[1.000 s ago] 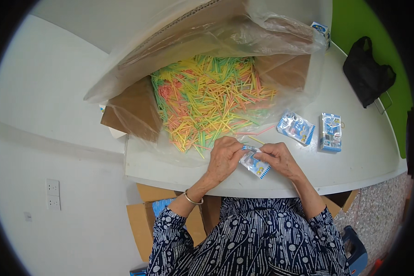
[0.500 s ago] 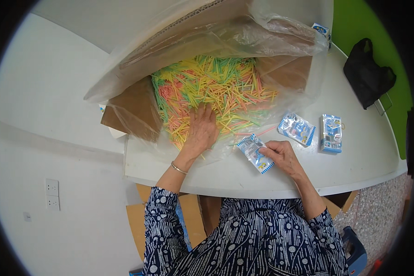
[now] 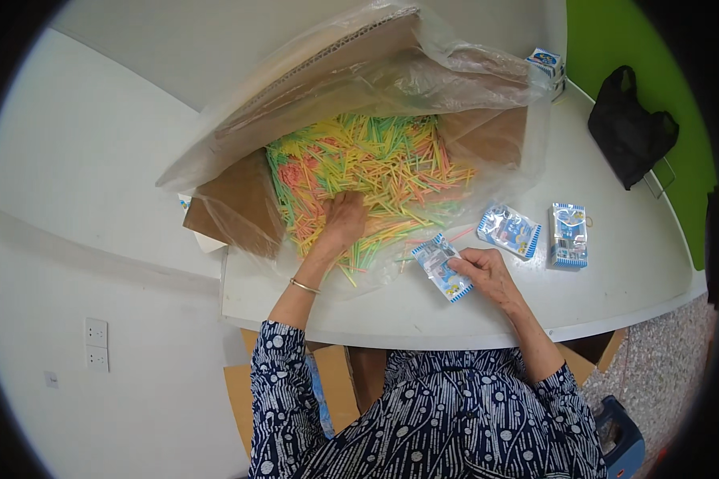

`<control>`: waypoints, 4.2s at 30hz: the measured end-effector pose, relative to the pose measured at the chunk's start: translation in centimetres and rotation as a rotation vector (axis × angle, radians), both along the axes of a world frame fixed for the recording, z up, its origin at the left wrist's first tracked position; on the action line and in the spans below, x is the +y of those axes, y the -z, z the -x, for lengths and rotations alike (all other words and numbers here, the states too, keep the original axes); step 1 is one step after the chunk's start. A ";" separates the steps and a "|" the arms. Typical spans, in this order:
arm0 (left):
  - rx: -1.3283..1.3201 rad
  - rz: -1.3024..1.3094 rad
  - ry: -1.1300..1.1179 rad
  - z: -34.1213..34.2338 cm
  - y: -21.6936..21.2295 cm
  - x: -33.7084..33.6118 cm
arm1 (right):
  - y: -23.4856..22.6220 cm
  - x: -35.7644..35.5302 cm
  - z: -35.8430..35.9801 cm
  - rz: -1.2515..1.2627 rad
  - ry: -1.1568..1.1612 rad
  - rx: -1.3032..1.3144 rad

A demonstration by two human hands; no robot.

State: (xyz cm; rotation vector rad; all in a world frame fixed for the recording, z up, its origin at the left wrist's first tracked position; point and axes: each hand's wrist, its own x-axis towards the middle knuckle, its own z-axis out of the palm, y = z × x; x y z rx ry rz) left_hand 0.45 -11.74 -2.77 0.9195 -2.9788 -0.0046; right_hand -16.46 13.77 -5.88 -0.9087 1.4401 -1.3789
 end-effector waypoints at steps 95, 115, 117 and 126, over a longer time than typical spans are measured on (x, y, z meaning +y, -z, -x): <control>1.373 -1.303 -0.124 3.2 -2.5 15.1 | 0.1 -1.1 0.3 0.183 -0.198 -0.047; 1.028 -1.066 0.037 0.9 -1.7 15.5 | 0.3 -1.0 0.0 0.358 -0.162 0.223; 1.008 -1.059 0.027 0.6 -1.9 15.2 | 0.1 -1.0 0.0 0.347 -0.158 0.215; 0.629 -0.869 -0.109 0.0 -3.0 15.4 | 0.0 -0.7 -1.1 0.219 -0.167 -0.043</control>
